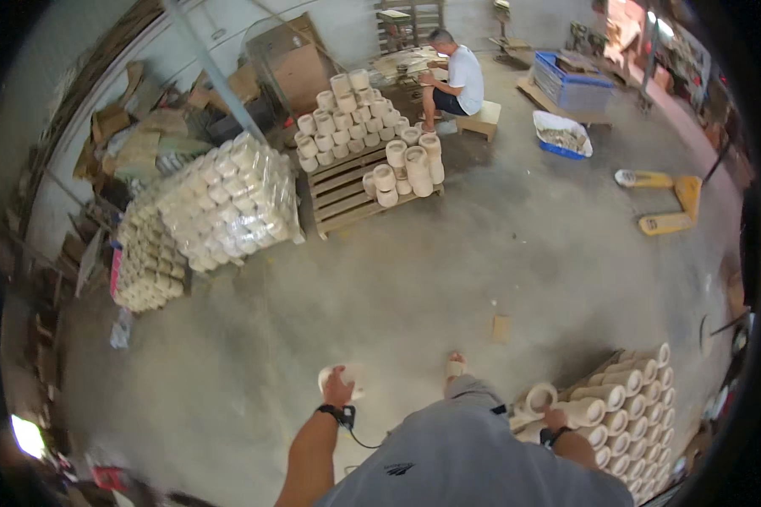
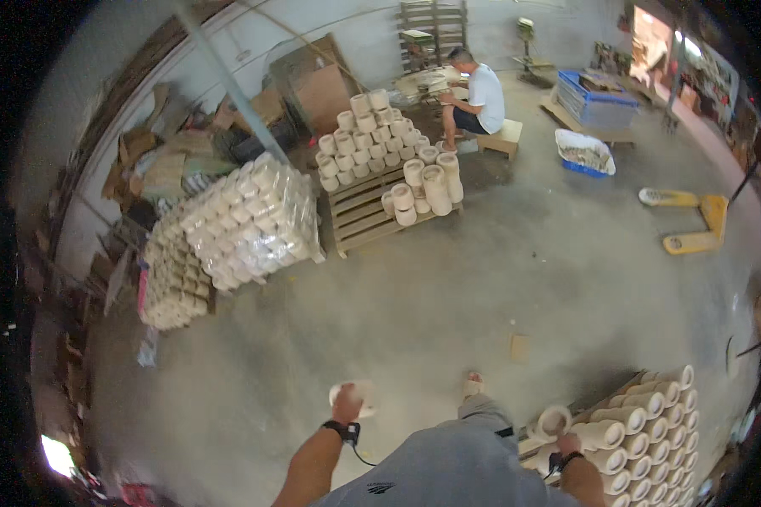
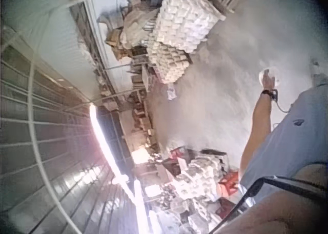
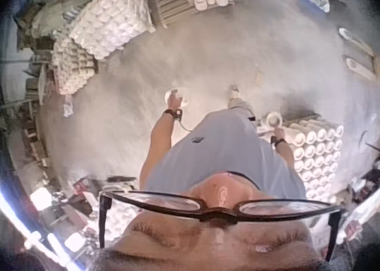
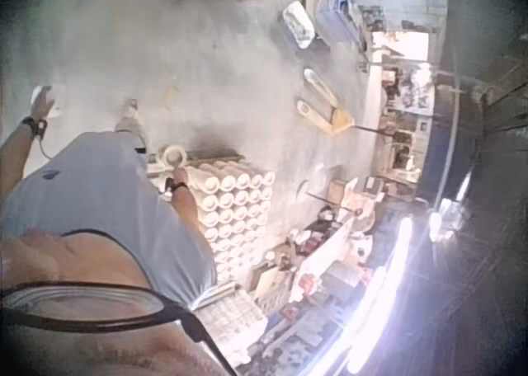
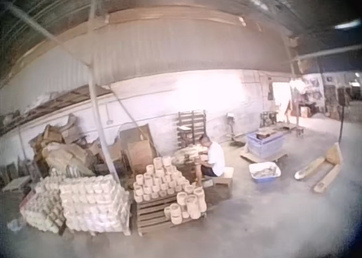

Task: The recorder uses a mallet and a pneumatic nailer to assemble or secure wooden components, then moves and stacks finished wooden bowls in a workshop environment.

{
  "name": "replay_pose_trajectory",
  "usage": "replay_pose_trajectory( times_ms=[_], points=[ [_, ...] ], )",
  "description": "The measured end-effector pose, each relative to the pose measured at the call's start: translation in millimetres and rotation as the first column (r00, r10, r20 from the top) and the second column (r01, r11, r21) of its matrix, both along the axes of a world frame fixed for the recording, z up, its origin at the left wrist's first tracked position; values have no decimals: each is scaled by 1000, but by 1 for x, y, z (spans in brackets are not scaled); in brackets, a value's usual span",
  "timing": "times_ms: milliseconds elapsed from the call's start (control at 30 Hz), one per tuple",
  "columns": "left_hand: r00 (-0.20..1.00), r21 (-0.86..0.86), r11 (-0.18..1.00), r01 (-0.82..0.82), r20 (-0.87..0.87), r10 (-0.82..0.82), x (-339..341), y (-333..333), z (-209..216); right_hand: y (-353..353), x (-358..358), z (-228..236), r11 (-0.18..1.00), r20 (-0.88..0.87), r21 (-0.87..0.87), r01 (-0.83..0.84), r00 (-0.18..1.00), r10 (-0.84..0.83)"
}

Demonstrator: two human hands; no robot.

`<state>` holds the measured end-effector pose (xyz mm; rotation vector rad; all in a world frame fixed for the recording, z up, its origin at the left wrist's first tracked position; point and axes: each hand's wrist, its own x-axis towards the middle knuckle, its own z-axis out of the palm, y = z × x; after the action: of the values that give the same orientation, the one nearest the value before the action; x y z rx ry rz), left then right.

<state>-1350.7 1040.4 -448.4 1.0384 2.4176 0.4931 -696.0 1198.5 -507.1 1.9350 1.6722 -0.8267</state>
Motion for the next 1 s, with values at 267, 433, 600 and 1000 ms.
replay_pose_trajectory(
  times_ms=[267, 433, 600, 1000],
  points=[
    [940, -314, 949, -40, 310, 142, -56, 78, -24, 197, -99, 66, 985, -105, 168, 40, 994, -23],
    [921, -295, 955, 39, 380, 80, -106, 135, -65, 335, -188, 94, 953, -193, 255, 164, 974, -116],
    [920, -377, 919, 115, 390, 45, -171, 258, -103, 466, -282, 125, 957, -161, 287, 38, 987, 8],
    [965, 100, 961, 257, -73, -251, -257, 660, 4, 805, -490, 197, 621, 141, 355, -698, 697, 703]
  ],
)
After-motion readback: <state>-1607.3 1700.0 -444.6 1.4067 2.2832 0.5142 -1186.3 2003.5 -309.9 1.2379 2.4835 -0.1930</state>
